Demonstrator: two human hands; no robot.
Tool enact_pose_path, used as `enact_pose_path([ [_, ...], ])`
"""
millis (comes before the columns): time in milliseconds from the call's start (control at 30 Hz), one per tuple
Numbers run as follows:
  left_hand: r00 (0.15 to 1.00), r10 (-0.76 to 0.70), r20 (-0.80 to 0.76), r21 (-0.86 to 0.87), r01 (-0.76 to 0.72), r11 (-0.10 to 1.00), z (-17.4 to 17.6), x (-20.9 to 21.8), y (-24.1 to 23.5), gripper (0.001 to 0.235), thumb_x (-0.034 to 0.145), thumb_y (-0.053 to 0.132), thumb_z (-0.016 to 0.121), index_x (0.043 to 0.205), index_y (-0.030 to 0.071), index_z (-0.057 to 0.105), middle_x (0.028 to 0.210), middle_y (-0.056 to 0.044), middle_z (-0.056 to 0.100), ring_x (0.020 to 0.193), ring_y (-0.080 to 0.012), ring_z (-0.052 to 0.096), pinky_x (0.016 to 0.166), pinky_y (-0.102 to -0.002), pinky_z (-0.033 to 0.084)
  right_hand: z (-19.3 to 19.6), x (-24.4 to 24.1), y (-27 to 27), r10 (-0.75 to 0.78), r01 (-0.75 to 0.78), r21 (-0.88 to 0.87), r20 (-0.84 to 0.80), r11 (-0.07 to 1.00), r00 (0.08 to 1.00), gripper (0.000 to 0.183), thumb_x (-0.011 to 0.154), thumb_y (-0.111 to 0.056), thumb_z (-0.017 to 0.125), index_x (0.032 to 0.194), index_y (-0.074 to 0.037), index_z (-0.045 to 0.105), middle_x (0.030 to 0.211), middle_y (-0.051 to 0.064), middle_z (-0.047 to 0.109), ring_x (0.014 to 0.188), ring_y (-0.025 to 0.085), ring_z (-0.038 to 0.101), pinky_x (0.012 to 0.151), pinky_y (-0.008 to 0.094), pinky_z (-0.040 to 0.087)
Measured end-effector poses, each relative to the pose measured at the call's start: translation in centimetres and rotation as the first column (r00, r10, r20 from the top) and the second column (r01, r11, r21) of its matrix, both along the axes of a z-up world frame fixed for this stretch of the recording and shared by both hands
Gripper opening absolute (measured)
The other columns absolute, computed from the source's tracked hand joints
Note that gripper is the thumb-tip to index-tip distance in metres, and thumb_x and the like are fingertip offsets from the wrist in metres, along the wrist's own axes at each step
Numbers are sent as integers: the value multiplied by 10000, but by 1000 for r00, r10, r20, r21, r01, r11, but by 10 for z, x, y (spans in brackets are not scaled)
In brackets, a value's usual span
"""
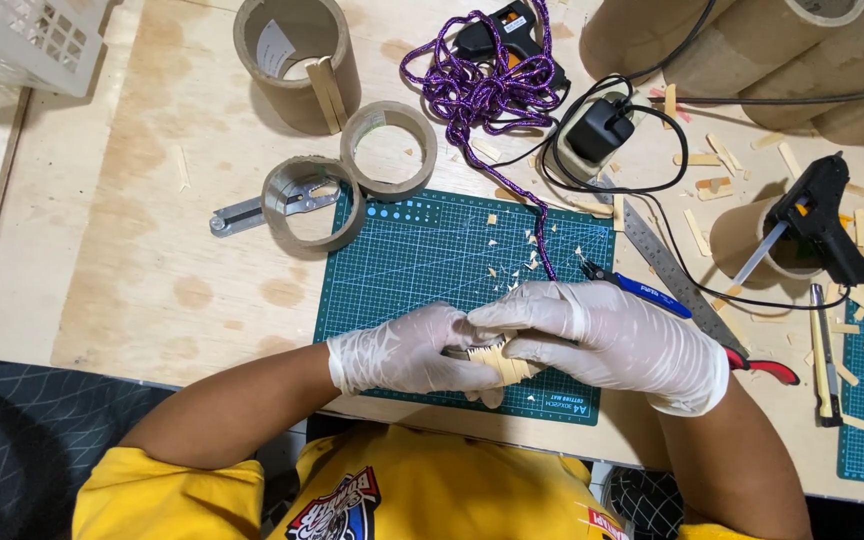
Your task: Cutting small wooden sticks and gluing them onto a circular cardboard frame to build a craft item.
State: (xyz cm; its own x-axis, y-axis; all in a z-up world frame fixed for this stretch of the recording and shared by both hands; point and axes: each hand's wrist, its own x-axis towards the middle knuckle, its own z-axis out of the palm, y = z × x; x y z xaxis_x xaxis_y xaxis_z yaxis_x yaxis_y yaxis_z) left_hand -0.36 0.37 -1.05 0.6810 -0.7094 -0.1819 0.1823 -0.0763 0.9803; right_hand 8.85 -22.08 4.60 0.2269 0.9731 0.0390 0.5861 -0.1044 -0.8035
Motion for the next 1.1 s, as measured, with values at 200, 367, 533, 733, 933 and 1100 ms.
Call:
enact_pose_path([
  [200,1000,-17,23,59,16,998,-2,0,-1,375,913,463,555,1060,182,756,931,50,805,869,-90,669,800,-263,491,0,-1,1,9,-9,5,0,1000,1000,369,1029,-203,580,1396,-168,586,1240,94,713,1049,232,737,929,297,567],
  [367,1000,-3,-15,28,4,1000,1,1,-2,366,909,446,573,1030,157,762,956,16,809,913,-110,719,855,-270,516,-1,-1,1,16,-17,20,10,1000,1000,372,1032,-193,578,1403,-170,586,1228,81,710,1049,227,732,934,298,569],
  [533,1000,-14,-16,17,14,1000,-4,1,-2,384,918,483,561,977,171,777,950,25,805,886,-105,714,832,-274,518,0,-3,1,4,-5,29,29,1000,1000,366,1041,-205,568,1406,-185,583,1197,65,703,1008,214,729,893,290,574],
  [733,999,27,-43,81,-24,996,4,1,-4,369,858,467,574,928,174,787,861,44,770,715,-91,573,683,-271,434,-3,-6,2,-7,5,77,24,997,1000,362,1046,-200,565,1406,-158,577,1226,83,708,1042,217,736,919,294,580],
  [933,990,128,-57,106,-122,987,-2,-3,-11,229,831,341,626,807,165,771,776,45,784,729,-84,717,742,-249,560,-2,-9,7,7,-9,131,15,991,1000,349,1050,-166,544,1389,-95,585,1263,139,683,1131,264,710,1022,339,565],
  [1100,866,196,-460,-265,-344,901,4,-8,-8,232,823,127,827,1011,17,747,797,-55,722,681,-21,659,719,-64,496,11,-16,20,-179,212,177,-188,961,966,325,909,-42,702,1232,-69,724,1072,140,769,1002,332,784,882,474,618],
])
